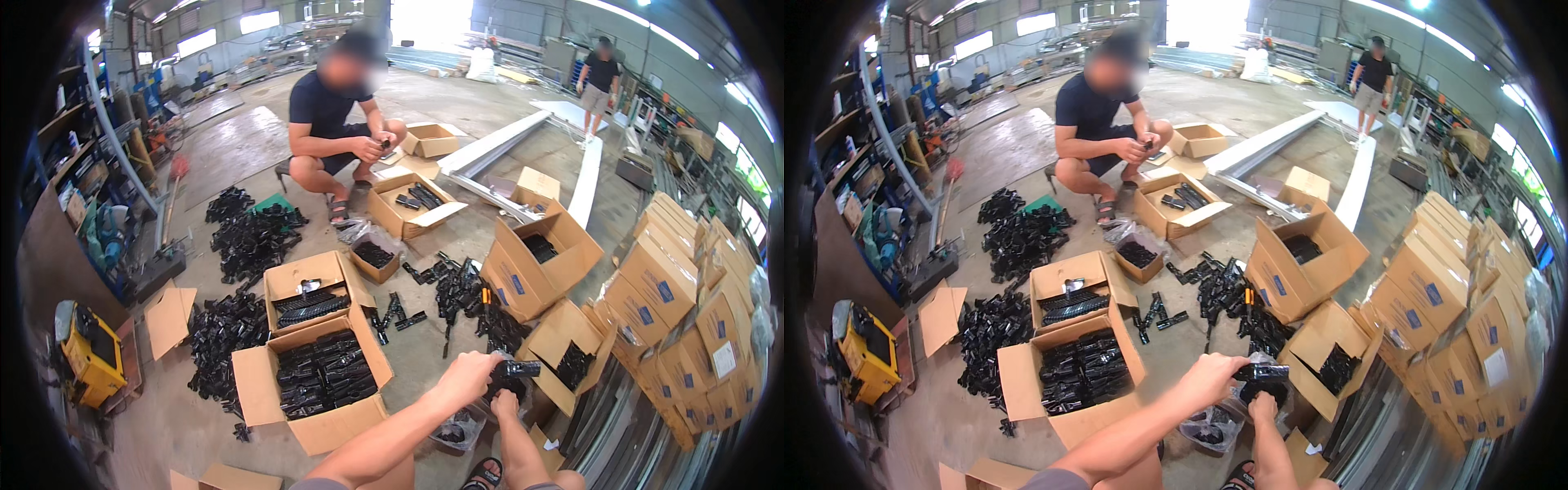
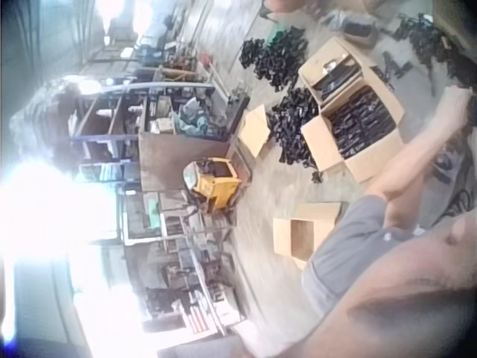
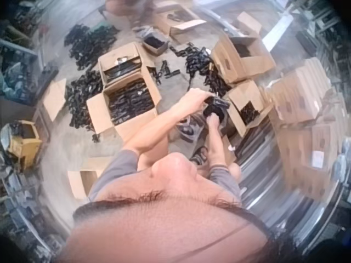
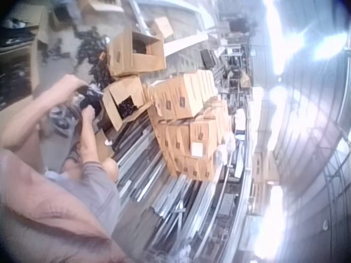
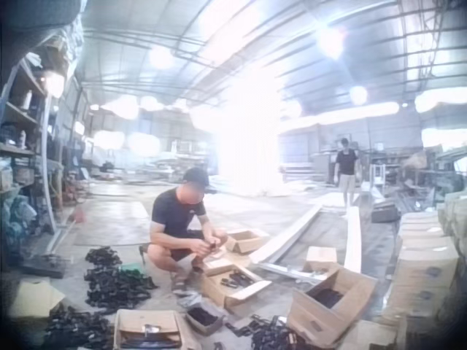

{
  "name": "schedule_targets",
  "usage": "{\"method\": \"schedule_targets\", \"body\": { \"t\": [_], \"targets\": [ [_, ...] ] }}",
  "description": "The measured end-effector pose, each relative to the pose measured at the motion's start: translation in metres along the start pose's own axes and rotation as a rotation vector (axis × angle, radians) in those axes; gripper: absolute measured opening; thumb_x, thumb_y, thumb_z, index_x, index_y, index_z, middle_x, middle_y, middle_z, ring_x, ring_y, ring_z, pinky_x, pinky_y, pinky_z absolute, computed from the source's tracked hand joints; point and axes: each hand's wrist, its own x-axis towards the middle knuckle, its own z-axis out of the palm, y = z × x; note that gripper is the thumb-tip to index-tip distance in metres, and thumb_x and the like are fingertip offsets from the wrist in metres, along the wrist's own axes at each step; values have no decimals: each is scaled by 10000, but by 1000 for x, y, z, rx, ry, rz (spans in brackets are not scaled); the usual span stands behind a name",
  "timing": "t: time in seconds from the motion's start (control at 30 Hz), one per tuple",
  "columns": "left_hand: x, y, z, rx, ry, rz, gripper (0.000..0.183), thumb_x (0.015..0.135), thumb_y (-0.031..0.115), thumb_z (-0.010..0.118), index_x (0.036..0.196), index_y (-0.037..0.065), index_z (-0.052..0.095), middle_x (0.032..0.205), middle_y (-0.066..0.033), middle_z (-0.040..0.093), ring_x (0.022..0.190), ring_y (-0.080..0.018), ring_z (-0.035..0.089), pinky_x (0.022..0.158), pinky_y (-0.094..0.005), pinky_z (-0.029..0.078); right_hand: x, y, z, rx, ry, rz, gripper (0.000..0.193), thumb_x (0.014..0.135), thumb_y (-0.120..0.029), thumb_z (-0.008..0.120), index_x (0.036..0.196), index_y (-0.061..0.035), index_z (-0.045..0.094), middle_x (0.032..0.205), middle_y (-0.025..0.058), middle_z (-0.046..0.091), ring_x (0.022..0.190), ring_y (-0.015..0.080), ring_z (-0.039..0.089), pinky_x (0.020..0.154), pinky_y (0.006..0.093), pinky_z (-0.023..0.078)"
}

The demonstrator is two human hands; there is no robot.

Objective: The person sorts black metal joints by hand, taking them from cardboard boxes and placing them into other boxes on the floor.

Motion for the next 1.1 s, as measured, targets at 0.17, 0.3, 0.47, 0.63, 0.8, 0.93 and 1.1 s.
{"method": "schedule_targets", "body": {
  "t": [0.17,0.3,0.47,0.63,0.8,0.93,1.1],
  "targets": [
    [12,6,7,35,9,39,396,729,26,717,1124,49,694,931,-202,711,906,-385,687,817,-467,549,28,10,-80,-44,360,-463,319,839,-173,636,1130,-54,685,1096,261,671,1081,448,618,949,498,497],
    [1,-14,10,104,-37,-48,362,730,20,699,1090,47,714,920,-205,713,917,-394,683,845,-473,549,-29,-71,-197,241,390,-752,186,887,-108,638,1032,-38,731,884,193,680,832,387,664,791,442,525],
    [0,4,6,170,-118,-17,364,720,-6,719,1082,34,726,886,-217,712,887,-376,697,823,-455,560,-147,-108,-280,357,442,-719,207,868,-82,718,1071,-44,739,772,143,614,617,268,602,592,351,479],
    [-3,10,17,204,-175,51,354,701,-4,732,1053,33,734,868,-218,713,849,-368,709,804,-453,567,-155,-91,-263,115,430,-840,195,896,-137,686,1078,-84,730,781,124,581,706,326,623,631,411,492],
    [-11,14,21,233,-174,66,285,685,1,744,969,17,726,836,-214,709,843,-370,707,795,-456,567,-154,-88,-251,32,341,-839,170,896,-143,678,1052,-99,730,814,114,600,759,330,639,673,426,517],
    [-14,15,25,227,-162,61,267,685,3,744,951,9,721,825,-207,707,836,-375,705,793,-456,566,-157,-87,-249,16,320,-856,168,898,-150,676,1052,-104,726,826,107,609,787,323,646,688,423,525],
    [-14,20,19,225,-174,86,438,694,4,745,1127,27,687,841,-207,708,826,-382,702,782,-463,563,-158,-84,-249,18,327,-857,176,895,-160,682,1054,-97,720,839,109,615,806,329,651,706,421,529]
  ]
}}
